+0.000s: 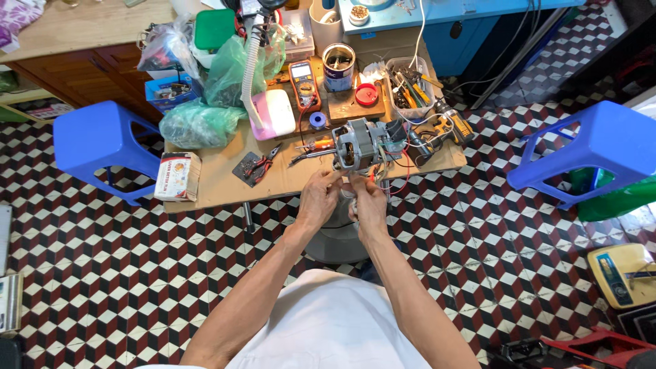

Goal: The person works on a disassembled fan motor, using a multimeter to test electrical continuity and then stripping and connecting wires. The person uses pliers and a wire stripper to prepare and join the wires on the motor assembly.

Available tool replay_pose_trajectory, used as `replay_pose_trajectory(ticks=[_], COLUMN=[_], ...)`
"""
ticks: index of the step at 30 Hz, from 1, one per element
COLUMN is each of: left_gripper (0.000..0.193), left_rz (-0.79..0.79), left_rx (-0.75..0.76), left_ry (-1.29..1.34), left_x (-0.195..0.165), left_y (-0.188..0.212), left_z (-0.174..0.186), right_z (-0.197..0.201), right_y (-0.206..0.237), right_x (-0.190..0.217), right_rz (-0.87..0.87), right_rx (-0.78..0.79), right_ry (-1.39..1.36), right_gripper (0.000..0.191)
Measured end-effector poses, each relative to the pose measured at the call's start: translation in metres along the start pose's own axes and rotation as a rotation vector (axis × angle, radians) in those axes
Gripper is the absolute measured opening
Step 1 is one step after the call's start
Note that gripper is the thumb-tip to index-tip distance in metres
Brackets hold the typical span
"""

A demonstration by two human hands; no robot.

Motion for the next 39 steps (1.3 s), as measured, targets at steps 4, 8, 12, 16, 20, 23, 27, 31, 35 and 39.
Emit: replay_pose_trajectory(ticks=[4, 8, 12, 16, 20, 23, 27, 31, 35, 39], left_gripper=[0.039, 0.025, 0.043, 0.059, 0.060, 0.059, 0.054, 0.055, 0.058, 0.059], left_rz=[-0.022, -0.023, 0.232, 0.176, 0.183, 0.126, 0.139, 0.163, 0.141, 0.172], left_rx=[0.074, 0.037, -0.021, 0.045, 0.163, 0.150, 0.173, 0.188, 0.164, 0.184], left_ry=[-0.052, -0.039, 0.017, 0.022, -0.052, -0.057, -0.101, -0.093, -0.080, -0.095], left_x=[0.006, 0.011, 0.031, 0.027, 0.033, 0.032, 0.033, 0.031, 0.028, 0.035], left_y=[-0.007, -0.010, -0.015, -0.028, -0.035, -0.037, -0.035, -0.034, -0.038, -0.039], left_z=[0.002, 0.011, 0.015, 0.015, 0.015, 0.017, 0.016, 0.018, 0.023, 0.017], right_z=[-0.004, -0.004, -0.003, -0.005, -0.004, 0.002, 0.006, 0.009, 0.006, 0.003], right_y=[-0.014, -0.024, -0.028, -0.030, -0.028, -0.026, -0.030, -0.034, -0.035, -0.035], right_x=[-0.003, 0.003, 0.003, 0.006, 0.007, 0.004, -0.007, -0.011, -0.011, -0.004], right_rz=[0.029, 0.085, 0.081, 0.128, 0.141, 0.148, 0.121, 0.091, 0.036, 0.022], right_rx=[-0.064, -0.080, -0.043, 0.024, 0.045, 0.035, -0.026, -0.027, 0.034, 0.097], right_ry=[-0.014, 0.071, 0.035, -0.028, -0.159, -0.213, -0.280, -0.268, -0.298, -0.187], right_gripper=[0.024, 0.020, 0.017, 0.014, 0.012, 0.014, 0.013, 0.013, 0.010, 0.018])
Point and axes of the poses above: each hand's wrist, its own y-axis away from the middle knuckle, its own z-axis out of the back of the hand, x = y × z, the point moved 8 cm from there along -y, towards the middle knuckle, and after that the axes turned 4 degrees about -y, right-handed, at the moved point
